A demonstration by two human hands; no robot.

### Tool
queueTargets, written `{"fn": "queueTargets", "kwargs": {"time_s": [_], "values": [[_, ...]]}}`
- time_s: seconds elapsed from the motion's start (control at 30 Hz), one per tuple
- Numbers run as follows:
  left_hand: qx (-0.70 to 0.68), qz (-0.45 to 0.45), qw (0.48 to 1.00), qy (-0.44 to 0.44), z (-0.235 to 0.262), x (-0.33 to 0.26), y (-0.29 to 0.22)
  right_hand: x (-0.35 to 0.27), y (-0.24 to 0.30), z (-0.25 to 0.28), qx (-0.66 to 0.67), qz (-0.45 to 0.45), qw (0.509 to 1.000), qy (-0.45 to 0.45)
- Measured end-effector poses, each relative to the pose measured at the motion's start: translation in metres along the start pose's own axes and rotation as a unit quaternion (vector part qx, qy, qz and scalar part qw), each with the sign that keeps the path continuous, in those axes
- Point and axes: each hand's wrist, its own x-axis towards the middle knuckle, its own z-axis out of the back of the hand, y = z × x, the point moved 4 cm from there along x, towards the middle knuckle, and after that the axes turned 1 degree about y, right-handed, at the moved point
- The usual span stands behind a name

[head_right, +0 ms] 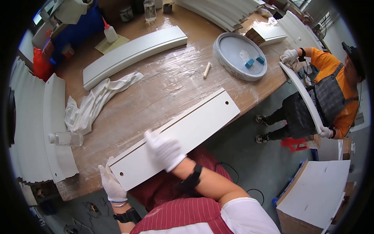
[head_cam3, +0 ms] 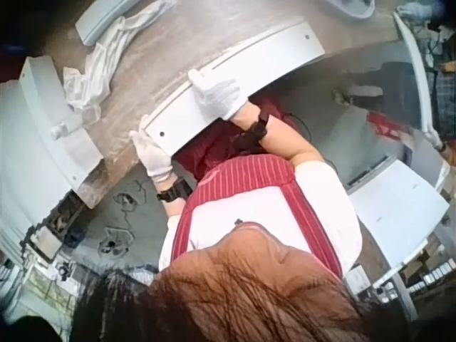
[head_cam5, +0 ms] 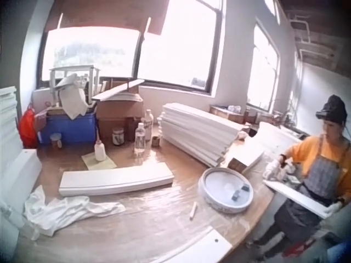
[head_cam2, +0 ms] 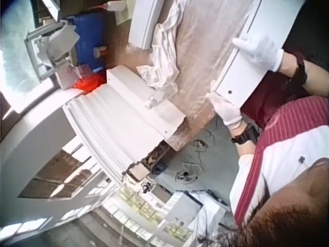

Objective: Wiping and cleaning white furniture panels at a workbench in a factory.

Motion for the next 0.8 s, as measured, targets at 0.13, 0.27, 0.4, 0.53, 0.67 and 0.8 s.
{"fn": "queueTargets", "kwargs": {"time_s": [0.13,0.27,0.4,0.53,0.67,0.8], "values": [[-0.033,0.012,0.999,-0.017,0.006,0.001,0.003,-0.001,0.022,0.002,0.166,-0.010,0.986,-0.010],[-0.045,0.011,0.999,-0.009,0.007,-0.004,0.001,-0.022,-0.103,0.020,0.010,-0.243,0.966,-0.083],[-0.020,0.007,1.000,-0.019,-0.004,-0.001,0.003,-0.009,-0.051,0.013,-0.009,-0.121,0.991,-0.050],[-0.037,0.011,0.999,-0.029,-0.006,-0.001,0.003,0.001,0.087,-0.019,0.132,0.021,0.983,0.124],[-0.109,0.011,0.994,-0.027,0.011,0.000,0.008,-0.006,0.063,-0.010,0.206,0.001,0.978,-0.013],[-0.121,0.013,0.992,-0.016,0.002,-0.004,0.007,-0.010,-0.003,0.009,0.051,-0.101,0.993,-0.035]]}}
